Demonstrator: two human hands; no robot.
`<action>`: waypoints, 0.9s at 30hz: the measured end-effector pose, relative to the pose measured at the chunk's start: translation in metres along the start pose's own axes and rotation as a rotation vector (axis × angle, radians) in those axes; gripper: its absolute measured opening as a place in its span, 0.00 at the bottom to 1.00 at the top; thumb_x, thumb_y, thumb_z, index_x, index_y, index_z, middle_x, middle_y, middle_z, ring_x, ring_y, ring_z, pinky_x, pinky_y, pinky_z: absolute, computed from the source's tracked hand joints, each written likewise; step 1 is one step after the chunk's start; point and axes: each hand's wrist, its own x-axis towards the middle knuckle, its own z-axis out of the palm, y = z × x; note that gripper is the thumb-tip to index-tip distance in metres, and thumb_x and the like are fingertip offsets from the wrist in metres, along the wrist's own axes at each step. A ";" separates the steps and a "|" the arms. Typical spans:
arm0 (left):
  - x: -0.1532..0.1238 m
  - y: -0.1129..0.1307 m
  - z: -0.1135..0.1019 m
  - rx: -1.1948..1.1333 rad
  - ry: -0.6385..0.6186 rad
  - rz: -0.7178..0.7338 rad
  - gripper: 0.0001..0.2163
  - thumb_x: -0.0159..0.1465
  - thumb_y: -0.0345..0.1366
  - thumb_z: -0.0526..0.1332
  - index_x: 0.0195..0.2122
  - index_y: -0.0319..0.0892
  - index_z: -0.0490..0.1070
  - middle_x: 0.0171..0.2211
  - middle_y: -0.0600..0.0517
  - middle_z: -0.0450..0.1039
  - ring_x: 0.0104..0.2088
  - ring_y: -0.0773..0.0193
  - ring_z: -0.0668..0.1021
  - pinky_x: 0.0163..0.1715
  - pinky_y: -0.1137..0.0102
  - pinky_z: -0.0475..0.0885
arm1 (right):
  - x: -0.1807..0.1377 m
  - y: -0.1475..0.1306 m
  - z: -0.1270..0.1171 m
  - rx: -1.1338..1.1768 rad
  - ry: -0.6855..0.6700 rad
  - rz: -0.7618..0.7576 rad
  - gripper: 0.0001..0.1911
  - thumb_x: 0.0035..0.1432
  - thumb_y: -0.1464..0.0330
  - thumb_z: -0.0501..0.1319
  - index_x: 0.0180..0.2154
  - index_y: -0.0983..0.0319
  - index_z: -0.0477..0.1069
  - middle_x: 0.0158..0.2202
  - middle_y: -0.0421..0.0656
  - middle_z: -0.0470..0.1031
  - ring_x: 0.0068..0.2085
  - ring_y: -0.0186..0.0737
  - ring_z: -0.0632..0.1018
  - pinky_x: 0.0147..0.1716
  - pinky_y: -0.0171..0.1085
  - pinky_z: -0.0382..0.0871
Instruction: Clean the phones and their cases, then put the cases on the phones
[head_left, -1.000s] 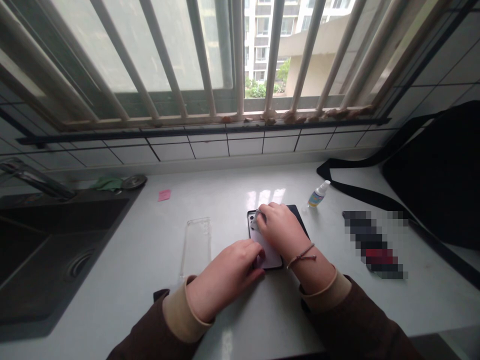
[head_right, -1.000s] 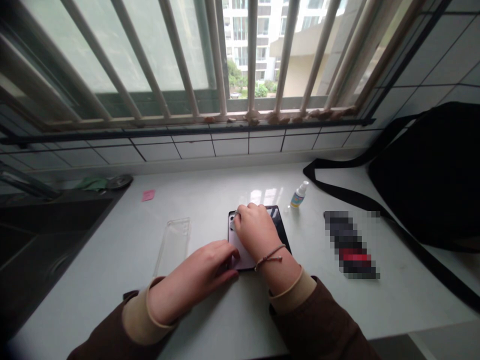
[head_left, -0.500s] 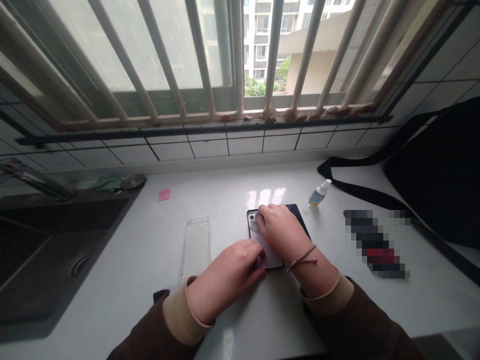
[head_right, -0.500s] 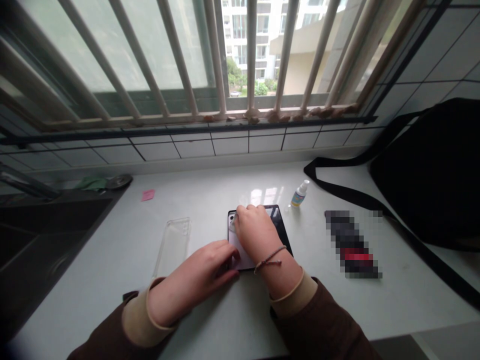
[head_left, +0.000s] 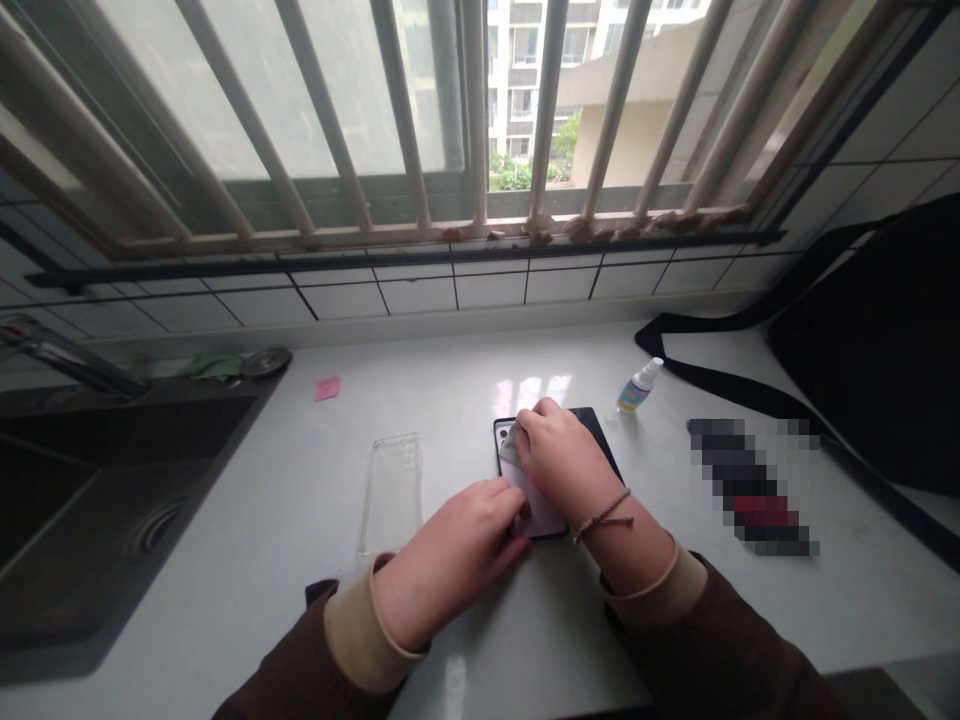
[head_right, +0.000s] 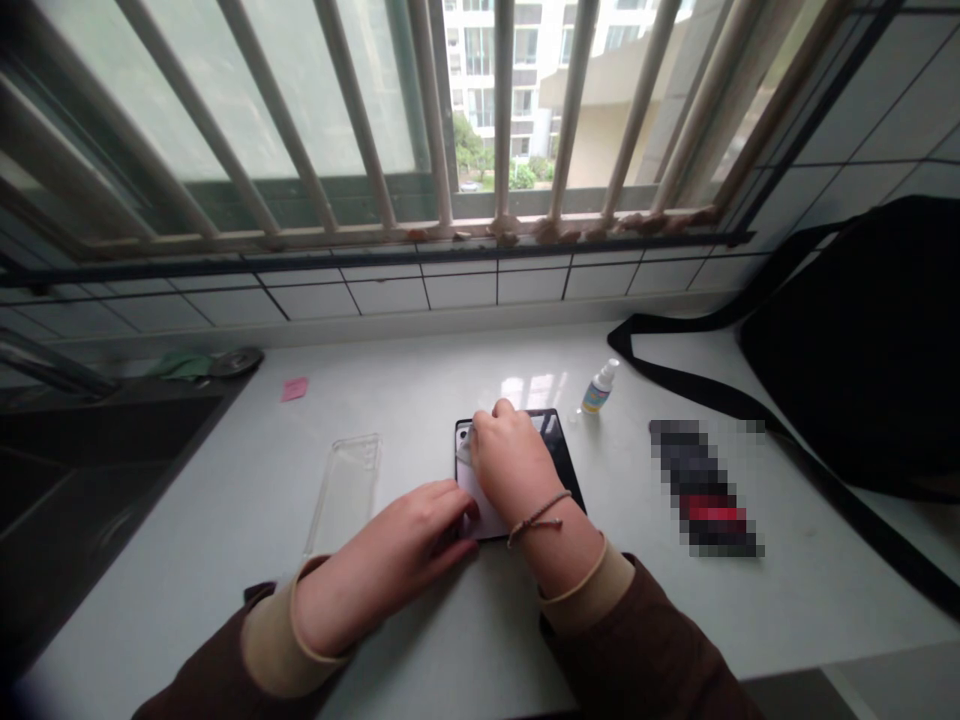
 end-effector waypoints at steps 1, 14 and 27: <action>0.000 0.000 0.000 0.004 0.002 0.002 0.05 0.69 0.30 0.67 0.41 0.43 0.71 0.43 0.48 0.76 0.42 0.55 0.78 0.43 0.61 0.74 | 0.000 0.000 0.000 -0.008 -0.002 -0.004 0.15 0.77 0.68 0.53 0.45 0.62 0.79 0.46 0.52 0.77 0.45 0.50 0.78 0.45 0.43 0.65; -0.002 -0.001 0.002 0.017 0.025 0.030 0.06 0.68 0.29 0.68 0.40 0.42 0.71 0.43 0.48 0.77 0.41 0.56 0.78 0.43 0.62 0.75 | -0.002 -0.001 -0.001 -0.042 0.019 -0.006 0.14 0.77 0.66 0.55 0.44 0.61 0.80 0.45 0.52 0.79 0.47 0.53 0.77 0.47 0.44 0.65; -0.007 0.002 0.002 -0.021 0.198 0.078 0.09 0.75 0.37 0.60 0.37 0.44 0.73 0.30 0.54 0.73 0.30 0.63 0.74 0.33 0.67 0.67 | 0.006 0.018 -0.010 -0.084 0.216 0.362 0.15 0.78 0.67 0.52 0.48 0.64 0.77 0.49 0.55 0.78 0.50 0.54 0.76 0.48 0.45 0.67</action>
